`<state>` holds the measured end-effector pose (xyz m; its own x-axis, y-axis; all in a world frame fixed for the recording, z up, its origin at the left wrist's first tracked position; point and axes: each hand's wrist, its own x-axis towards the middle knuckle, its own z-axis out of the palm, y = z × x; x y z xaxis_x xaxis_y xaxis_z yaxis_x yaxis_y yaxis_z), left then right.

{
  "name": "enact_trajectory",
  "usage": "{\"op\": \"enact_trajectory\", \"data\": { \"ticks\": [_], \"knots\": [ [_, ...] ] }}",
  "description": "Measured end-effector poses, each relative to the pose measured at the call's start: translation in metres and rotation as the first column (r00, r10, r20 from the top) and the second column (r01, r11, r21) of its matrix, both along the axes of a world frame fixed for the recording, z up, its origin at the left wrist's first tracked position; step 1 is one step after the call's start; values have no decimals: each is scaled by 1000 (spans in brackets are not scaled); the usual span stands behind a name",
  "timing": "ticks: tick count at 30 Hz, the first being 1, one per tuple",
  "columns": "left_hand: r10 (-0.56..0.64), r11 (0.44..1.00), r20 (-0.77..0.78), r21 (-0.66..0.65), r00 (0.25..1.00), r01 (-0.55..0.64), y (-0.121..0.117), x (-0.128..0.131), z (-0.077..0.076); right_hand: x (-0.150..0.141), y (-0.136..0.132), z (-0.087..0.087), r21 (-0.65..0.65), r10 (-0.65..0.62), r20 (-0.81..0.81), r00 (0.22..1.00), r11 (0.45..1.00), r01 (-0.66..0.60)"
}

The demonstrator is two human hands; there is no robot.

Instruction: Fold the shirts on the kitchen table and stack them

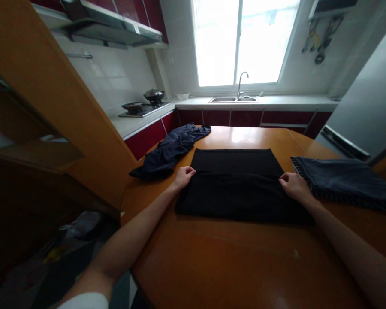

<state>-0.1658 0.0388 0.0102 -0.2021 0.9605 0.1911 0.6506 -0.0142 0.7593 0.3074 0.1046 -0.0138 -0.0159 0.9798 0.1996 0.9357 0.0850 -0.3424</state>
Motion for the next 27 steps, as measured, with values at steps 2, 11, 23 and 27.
{"op": "enact_trajectory", "data": {
  "ticks": [2,11,23,27],
  "knots": [
    [8,1000,-22,4,1000,-7,-1,2,0,-2,-1,1,-18,-10,3,1000,1000,10],
    [-40,999,-168,-24,985,37,-8,5,-1,-4,-3,8,30,-34,-90,995,999,37],
    [-108,989,-653,2,749,145,-30,50,19,-13,-7,15,177,56,-10,998,983,-53],
    [-380,911,-588,-102,714,400,-17,89,22,-19,2,29,191,235,82,968,950,-247]
  ]
}}
